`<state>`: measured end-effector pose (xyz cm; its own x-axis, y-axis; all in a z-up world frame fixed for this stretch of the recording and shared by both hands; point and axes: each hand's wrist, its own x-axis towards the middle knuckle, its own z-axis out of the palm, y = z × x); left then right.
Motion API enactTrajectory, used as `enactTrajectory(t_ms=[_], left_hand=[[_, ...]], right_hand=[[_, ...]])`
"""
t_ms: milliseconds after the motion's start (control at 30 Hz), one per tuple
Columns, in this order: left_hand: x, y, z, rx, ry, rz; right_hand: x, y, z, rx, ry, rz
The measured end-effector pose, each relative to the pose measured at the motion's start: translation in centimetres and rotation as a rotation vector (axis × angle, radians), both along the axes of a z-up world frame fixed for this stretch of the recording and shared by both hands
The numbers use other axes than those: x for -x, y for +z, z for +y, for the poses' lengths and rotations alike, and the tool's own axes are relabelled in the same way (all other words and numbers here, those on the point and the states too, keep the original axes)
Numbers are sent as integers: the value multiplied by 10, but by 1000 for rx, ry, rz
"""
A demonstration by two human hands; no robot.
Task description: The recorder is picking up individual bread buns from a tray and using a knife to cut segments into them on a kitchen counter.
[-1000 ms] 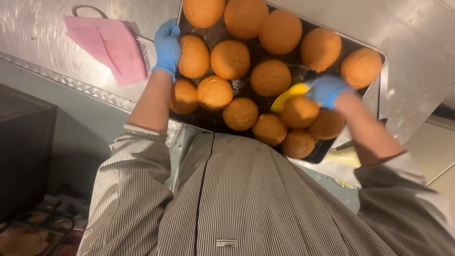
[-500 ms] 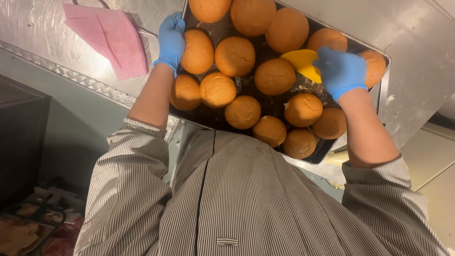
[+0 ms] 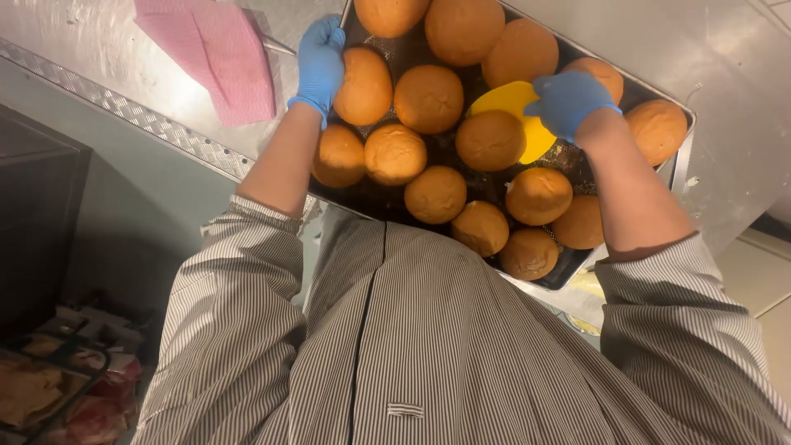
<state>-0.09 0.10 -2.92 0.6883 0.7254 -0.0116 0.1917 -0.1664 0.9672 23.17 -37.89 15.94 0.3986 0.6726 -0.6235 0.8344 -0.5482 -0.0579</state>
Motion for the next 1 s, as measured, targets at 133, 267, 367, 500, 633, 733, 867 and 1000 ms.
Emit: enactTrajectory(t_ms=[133,267,367,500,633,733,867,1000], left_hand=[[-5,45,-8,71,3,74],[-8,-42,11,114,-39,-124],[2,-18,-9,-113,-50,-7],[-5,2,-11,-30,-7,-79],[-6,53,-16,-13,-44,-7],[-4,62,-19,-41,-71,23],[-10,31,-16,-139,-14,-90],[-7,36,-19,-227,-1,-42]], right_hand=[[48,-43,-6,-2,147,103],[75,-1,5,-81,177,74],[86,62,18,-156,33,-27],[73,68,27,-222,-19,-238],[62,76,32,-232,-13,-345],[44,44,30,-346,4,-346],[39,33,74,-424,35,-316],[24,17,105,-321,58,-260]])
